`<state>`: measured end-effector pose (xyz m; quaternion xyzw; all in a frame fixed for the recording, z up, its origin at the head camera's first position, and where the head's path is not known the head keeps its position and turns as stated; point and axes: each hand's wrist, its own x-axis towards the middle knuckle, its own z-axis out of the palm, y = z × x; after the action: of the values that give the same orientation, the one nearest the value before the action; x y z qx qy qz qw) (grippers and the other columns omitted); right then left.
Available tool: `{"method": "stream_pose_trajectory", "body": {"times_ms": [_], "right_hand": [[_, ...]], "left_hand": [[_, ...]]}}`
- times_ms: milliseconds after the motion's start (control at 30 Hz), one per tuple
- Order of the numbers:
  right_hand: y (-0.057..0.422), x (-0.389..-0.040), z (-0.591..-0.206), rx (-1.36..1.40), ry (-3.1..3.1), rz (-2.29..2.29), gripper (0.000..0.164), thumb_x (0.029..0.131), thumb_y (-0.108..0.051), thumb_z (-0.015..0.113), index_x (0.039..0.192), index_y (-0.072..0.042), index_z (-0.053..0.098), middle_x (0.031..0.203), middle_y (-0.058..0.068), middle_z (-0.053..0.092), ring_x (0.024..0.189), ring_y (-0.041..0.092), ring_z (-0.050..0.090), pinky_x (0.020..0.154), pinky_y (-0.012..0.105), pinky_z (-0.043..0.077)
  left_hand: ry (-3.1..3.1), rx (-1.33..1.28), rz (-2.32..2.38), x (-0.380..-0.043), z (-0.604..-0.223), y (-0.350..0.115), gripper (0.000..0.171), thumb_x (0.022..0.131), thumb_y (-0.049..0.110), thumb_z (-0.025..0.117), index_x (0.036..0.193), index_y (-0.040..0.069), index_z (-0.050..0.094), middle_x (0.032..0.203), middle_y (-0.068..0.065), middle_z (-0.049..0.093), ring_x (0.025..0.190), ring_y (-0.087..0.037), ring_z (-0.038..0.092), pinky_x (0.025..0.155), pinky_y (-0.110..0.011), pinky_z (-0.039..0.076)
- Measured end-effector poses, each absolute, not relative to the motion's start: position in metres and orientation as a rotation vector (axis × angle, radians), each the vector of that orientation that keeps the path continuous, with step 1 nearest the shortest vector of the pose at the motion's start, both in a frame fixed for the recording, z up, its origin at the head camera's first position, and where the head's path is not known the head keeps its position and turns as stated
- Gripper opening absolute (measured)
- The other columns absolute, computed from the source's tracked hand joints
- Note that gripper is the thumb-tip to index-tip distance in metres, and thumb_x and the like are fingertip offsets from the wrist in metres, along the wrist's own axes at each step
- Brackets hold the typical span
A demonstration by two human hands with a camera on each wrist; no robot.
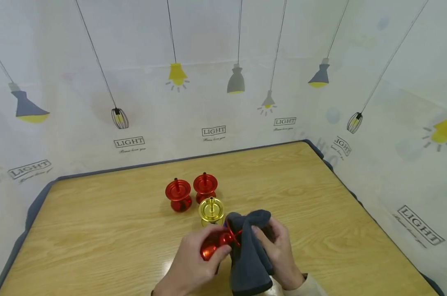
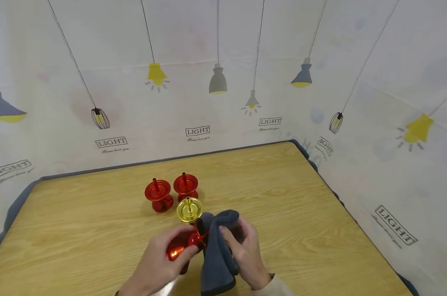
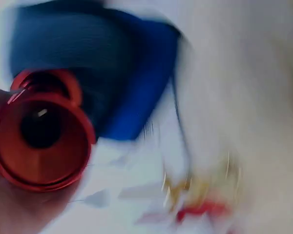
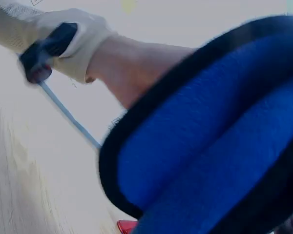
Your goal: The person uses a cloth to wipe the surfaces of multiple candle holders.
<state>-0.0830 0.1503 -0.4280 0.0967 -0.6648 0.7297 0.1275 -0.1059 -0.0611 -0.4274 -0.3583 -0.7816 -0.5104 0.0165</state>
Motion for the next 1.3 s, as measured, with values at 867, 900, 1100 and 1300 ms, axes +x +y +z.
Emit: {"method": "stream_pose_trajectory", "body": {"times_ms": [867, 900, 1100, 1300], "right_hand": [[0.140, -0.084, -0.419, 0.081, -1.943, 2.189, 0.019, 0.097, 0.000, 0.061, 0.115, 0.008, 0.062, 0.100, 0.000, 0.072, 0.091, 0.015, 0.068, 0.078, 0.028, 0.058], [0.141, -0.084, -0.419, 0.102, -1.954, 2.190, 0.020, 0.098, 0.000, 0.061, 0.115, 0.008, 0.062, 0.101, 0.000, 0.072, 0.092, 0.014, 0.068, 0.079, 0.028, 0.058], [0.155, -0.086, -0.423, 0.480, -2.020, 2.120, 0.025, 0.099, 0.005, 0.054, 0.122, 0.001, 0.061, 0.113, -0.003, 0.070, 0.104, 0.012, 0.067, 0.090, 0.025, 0.054], [0.150, -0.085, -0.421, 0.456, -2.004, 2.086, 0.023, 0.098, 0.006, 0.055, 0.120, 0.012, 0.059, 0.110, -0.004, 0.071, 0.100, 0.011, 0.068, 0.087, 0.025, 0.055]], "left_hand": [[-2.144, -0.923, -0.899, -0.093, -0.434, -0.054, 0.038, 0.086, 0.023, 0.081, 0.113, 0.002, 0.066, 0.102, -0.007, 0.070, 0.089, -0.017, 0.067, 0.077, -0.029, 0.060], [-2.146, -0.923, -0.943, -0.093, -0.434, -0.054, 0.036, 0.086, 0.021, 0.081, 0.113, 0.002, 0.066, 0.101, -0.007, 0.070, 0.087, -0.016, 0.067, 0.076, -0.028, 0.060], [-2.299, -1.024, -2.209, -0.104, -0.426, -0.070, 0.028, 0.098, 0.016, 0.068, 0.113, -0.007, 0.065, 0.096, -0.003, 0.073, 0.083, -0.005, 0.069, 0.076, -0.022, 0.058], [-2.424, -0.958, -2.307, -0.107, -0.423, -0.075, 0.037, 0.103, 0.024, 0.060, 0.123, -0.007, 0.062, 0.105, -0.004, 0.071, 0.091, -0.006, 0.069, 0.083, -0.022, 0.056]]}}
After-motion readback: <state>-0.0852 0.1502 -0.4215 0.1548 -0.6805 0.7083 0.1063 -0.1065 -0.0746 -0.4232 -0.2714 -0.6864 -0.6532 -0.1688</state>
